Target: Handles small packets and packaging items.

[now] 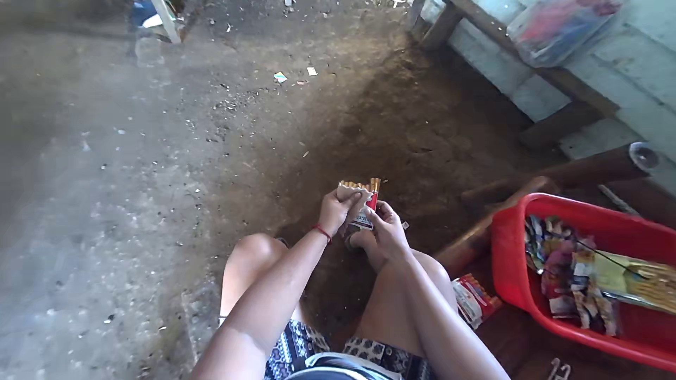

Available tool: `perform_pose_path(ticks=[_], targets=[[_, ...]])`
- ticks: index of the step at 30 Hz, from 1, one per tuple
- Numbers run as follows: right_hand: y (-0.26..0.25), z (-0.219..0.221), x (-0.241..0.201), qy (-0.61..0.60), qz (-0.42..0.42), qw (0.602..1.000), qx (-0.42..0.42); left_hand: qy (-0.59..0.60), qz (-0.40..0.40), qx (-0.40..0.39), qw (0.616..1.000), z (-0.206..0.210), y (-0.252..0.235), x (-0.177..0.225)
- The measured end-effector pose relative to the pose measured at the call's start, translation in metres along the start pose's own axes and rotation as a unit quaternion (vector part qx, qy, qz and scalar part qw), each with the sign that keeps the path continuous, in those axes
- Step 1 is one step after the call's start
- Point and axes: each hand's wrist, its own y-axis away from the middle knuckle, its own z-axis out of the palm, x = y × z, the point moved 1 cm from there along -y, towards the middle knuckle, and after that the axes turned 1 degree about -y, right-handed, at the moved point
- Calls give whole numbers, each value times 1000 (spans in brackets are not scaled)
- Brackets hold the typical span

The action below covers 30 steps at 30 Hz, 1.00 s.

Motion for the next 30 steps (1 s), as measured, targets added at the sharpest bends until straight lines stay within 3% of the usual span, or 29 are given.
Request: perform_pose_path(ticks=[5,10,12,22,26,30], targets=[[3,7,2,28,-19,999,-33,-88,26,44,995,-4,-3,0],[0,-10,-6,60,31,997,-36,46,-24,-134,990,-11,-3,0],[0,-13,-8,84,52,993,-65,51,-40,-153,986,-9,-1,1],[2,-10,-9,124,60,983,-124,14,37,-32,999,-10,-4,-9],[4,-3,-4,118,57,989,-70,-40,-5,17,999,-11,-4,-4],[2,-2,0,64,45,997,25,70,-45,-82,993,-6,7,-1]])
